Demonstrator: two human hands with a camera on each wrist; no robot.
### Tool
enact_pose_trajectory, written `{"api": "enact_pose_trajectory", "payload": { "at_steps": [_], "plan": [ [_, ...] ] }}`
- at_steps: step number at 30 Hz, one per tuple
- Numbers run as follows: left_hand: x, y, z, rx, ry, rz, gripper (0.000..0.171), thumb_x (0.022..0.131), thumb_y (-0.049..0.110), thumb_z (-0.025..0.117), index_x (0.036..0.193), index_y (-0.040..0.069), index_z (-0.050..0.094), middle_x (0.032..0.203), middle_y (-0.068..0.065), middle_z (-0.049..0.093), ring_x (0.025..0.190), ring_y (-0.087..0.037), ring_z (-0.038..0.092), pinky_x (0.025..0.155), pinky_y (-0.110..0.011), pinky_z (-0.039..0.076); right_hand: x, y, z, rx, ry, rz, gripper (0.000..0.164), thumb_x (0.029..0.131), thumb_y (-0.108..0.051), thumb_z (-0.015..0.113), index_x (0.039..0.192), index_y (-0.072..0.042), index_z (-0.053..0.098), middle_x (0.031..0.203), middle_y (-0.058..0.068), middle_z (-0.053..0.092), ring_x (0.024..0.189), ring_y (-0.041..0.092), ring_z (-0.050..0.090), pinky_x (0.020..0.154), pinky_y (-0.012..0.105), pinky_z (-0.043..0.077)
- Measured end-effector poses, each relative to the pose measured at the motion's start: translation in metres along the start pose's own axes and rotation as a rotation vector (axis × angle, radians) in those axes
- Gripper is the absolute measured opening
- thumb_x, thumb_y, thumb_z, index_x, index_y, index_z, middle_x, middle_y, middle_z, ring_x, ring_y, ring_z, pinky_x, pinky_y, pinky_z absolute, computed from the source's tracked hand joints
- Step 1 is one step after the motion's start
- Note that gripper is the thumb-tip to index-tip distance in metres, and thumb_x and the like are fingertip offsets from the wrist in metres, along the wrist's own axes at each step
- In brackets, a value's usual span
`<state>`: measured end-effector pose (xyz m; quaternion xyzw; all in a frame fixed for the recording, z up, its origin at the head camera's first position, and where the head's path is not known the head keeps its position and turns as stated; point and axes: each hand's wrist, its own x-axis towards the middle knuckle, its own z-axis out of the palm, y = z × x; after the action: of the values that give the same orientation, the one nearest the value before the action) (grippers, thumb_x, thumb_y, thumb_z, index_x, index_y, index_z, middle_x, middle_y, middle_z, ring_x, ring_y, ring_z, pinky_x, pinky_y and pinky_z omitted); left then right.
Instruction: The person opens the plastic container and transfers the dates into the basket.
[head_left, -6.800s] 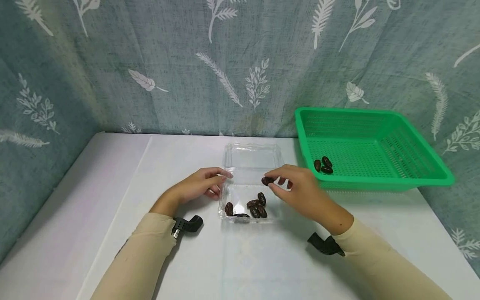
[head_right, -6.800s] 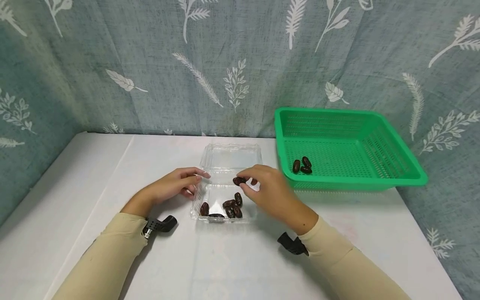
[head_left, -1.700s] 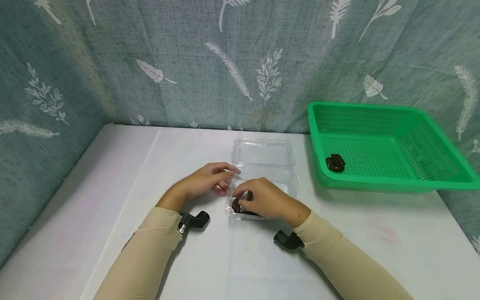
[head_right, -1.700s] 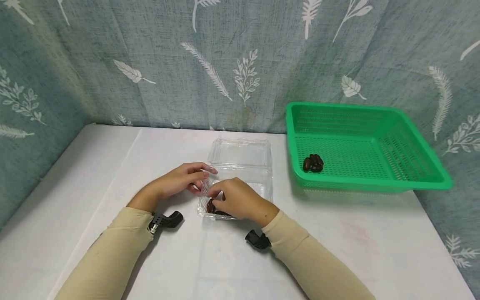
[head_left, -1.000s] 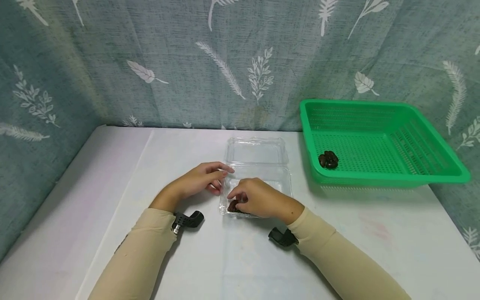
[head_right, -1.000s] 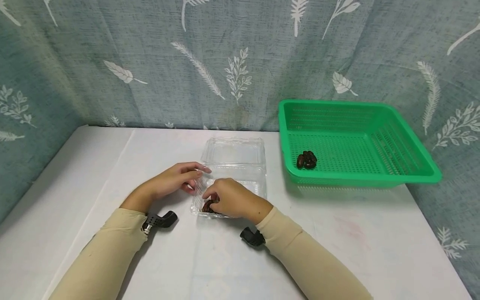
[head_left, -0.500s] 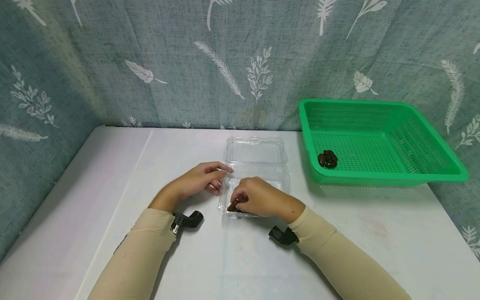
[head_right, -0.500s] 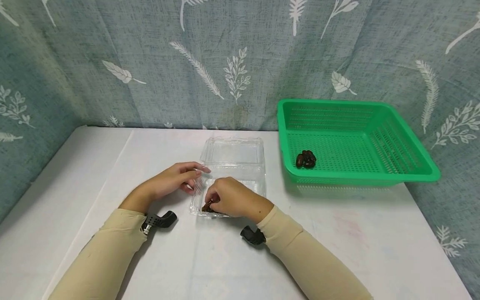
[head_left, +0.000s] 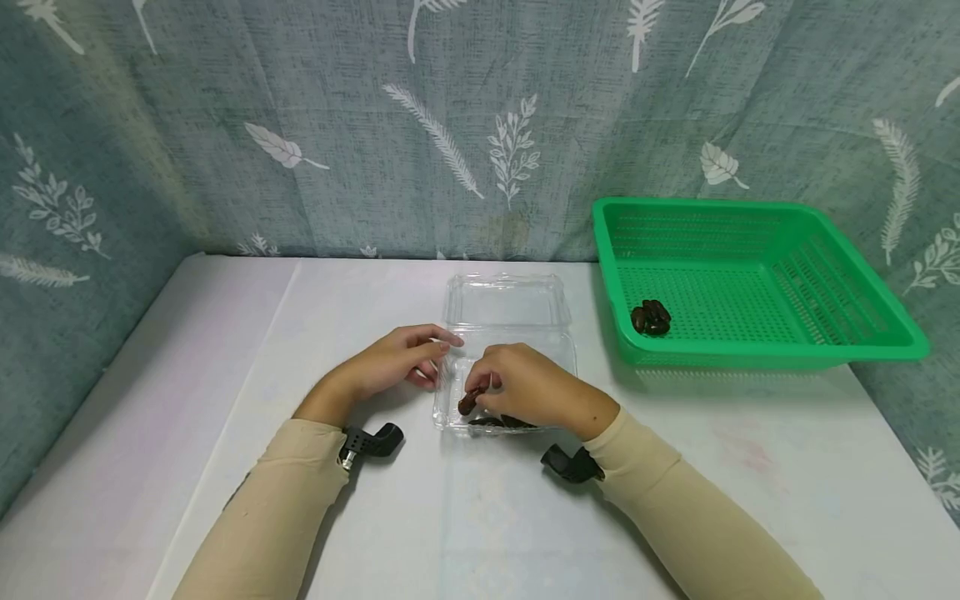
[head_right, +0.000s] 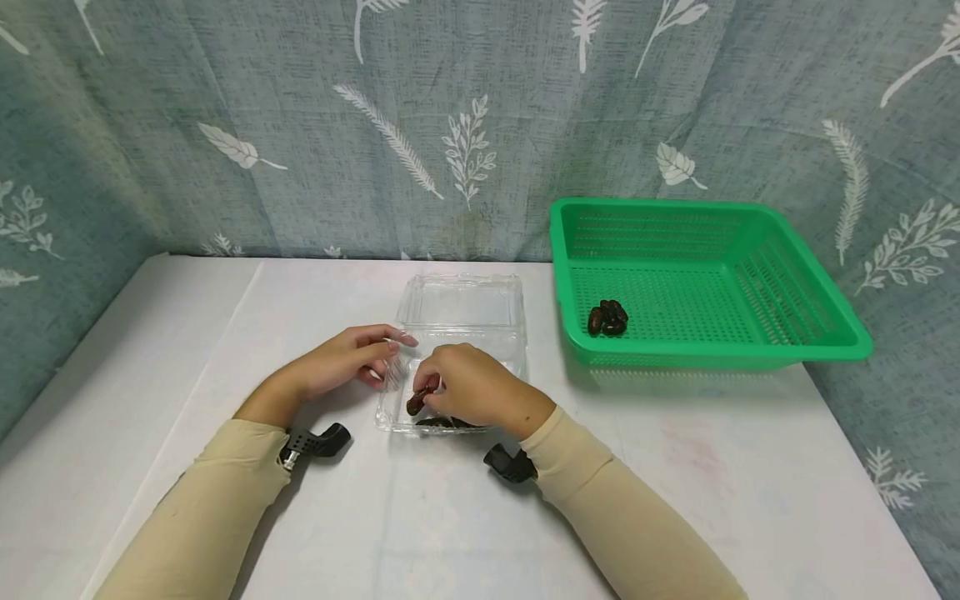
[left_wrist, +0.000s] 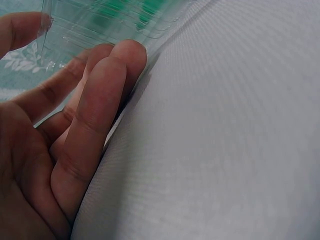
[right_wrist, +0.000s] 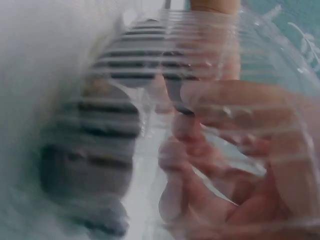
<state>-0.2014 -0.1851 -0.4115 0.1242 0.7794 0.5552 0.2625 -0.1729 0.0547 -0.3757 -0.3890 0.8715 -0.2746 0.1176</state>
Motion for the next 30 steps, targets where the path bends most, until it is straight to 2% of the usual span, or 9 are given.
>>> {"api": "enact_pose_trajectory", "payload": {
  "at_steps": [4,10,16,25,30],
  "plan": [
    [0.001,0.001,-0.001,0.01,-0.004,0.003,0.039,0.104,0.029,0.052,0.135,0.007,0.058,0.097,-0.007,0.058,0.077,-0.014,0.065,0.076,-0.032,0.061,-0.004,-0.001,-0.008,0.021,0.021,0.005,0.014,0.088,-0.006,0.071,0.095,-0.016,0.078,0.089,-0.005,0.067,0.079,0.008,0.058,0.071,0.021,0.049],
    [0.0,0.002,-0.002,0.018,0.001,0.009,0.039,0.104,0.029,0.052,0.135,0.006,0.058,0.102,-0.008,0.058,0.078,-0.014,0.065,0.076,-0.033,0.061,-0.008,-0.005,-0.022,0.023,0.071,-0.009,0.014,0.09,-0.008,0.071,0.098,-0.017,0.078,0.091,-0.005,0.069,0.083,0.008,0.058,0.078,0.025,0.052],
    [0.0,0.001,-0.001,0.017,-0.004,0.013,0.039,0.104,0.029,0.052,0.135,0.006,0.058,0.101,-0.008,0.058,0.078,-0.014,0.065,0.076,-0.033,0.061,-0.015,-0.009,-0.032,0.04,0.126,0.003,0.013,0.089,-0.009,0.074,0.098,-0.016,0.079,0.088,-0.006,0.068,0.083,0.013,0.059,0.073,0.025,0.05],
    [-0.001,0.002,-0.001,0.022,0.002,0.004,0.039,0.104,0.03,0.052,0.136,0.007,0.058,0.1,-0.007,0.057,0.08,-0.014,0.064,0.078,-0.033,0.061,-0.023,-0.015,-0.045,0.035,0.225,-0.021,0.014,0.088,-0.009,0.075,0.101,-0.015,0.078,0.088,-0.005,0.068,0.082,0.014,0.06,0.069,0.026,0.05],
    [-0.002,0.001,0.0,0.021,0.005,0.007,0.039,0.104,0.03,0.052,0.135,0.007,0.058,0.098,-0.006,0.056,0.08,-0.013,0.063,0.077,-0.033,0.061,-0.026,-0.013,-0.049,0.038,0.322,-0.07,0.015,0.087,-0.006,0.075,0.101,-0.01,0.077,0.088,-0.001,0.07,0.082,0.019,0.061,0.068,0.03,0.052]
  ]
}}
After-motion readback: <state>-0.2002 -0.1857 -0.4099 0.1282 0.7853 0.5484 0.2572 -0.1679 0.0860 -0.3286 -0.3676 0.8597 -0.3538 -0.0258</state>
